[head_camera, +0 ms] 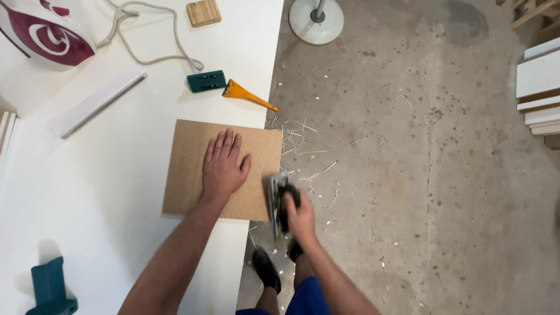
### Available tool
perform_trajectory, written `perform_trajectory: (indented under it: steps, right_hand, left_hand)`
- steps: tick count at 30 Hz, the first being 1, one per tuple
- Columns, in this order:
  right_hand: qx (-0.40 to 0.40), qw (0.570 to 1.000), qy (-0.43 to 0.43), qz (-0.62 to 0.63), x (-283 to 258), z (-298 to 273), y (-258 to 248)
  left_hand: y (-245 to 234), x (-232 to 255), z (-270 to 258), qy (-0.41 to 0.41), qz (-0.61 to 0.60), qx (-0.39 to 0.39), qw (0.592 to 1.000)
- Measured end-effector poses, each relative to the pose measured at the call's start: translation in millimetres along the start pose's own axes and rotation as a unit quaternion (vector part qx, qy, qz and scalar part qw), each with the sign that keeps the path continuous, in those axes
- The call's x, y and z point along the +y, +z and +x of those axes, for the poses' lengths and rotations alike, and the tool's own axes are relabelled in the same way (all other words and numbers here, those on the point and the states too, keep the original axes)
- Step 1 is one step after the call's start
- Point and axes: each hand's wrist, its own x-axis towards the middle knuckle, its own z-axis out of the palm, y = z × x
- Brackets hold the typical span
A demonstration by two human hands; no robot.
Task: Applying heat-activated edge banding to a wooden board using an iron and trimming the excess with hand tools.
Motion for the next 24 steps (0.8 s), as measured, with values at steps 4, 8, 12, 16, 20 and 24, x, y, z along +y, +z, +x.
perform_trajectory:
  steps: [4,8,12,16,20,24]
  right_hand:
    - [0.043,0.997,-0.059,-0.004,-42.2,119.3,8.6]
    - [-0.008,0.998,0.003,-0.068,-63.5,29.8,-7.9]
    - [-0.028,0.995,0.036,-0.091,-28.7,-0.5,-6.0]
    - [0.02,0.985,-0.053,-0.164,-63.5,116.9,7.6]
    - [-0.005,0.974,-0.052,-0.219,-83.1,35.2,1.1]
    - [-0.043,0.967,-0.033,-0.249,-57.8,-26.7,-2.4]
  left_hand:
    - [2.8,-1.5,2.5,0.004,-0.014,0.008,1.0]
    - [-0.2,2.4,1.3,-0.007,-0.005,-0.008,1.0]
    - [-6.5,1.5,4.3,-0.012,-0.01,-0.018,1.0]
    - [-0.7,2.3,2.8,-0.018,-0.008,-0.029,0.999]
    - [-4.1,2.9,3.4,-0.029,-0.015,-0.035,0.999]
    - [-4.7,0.8,5.9,-0.027,-0.019,-0.024,0.999]
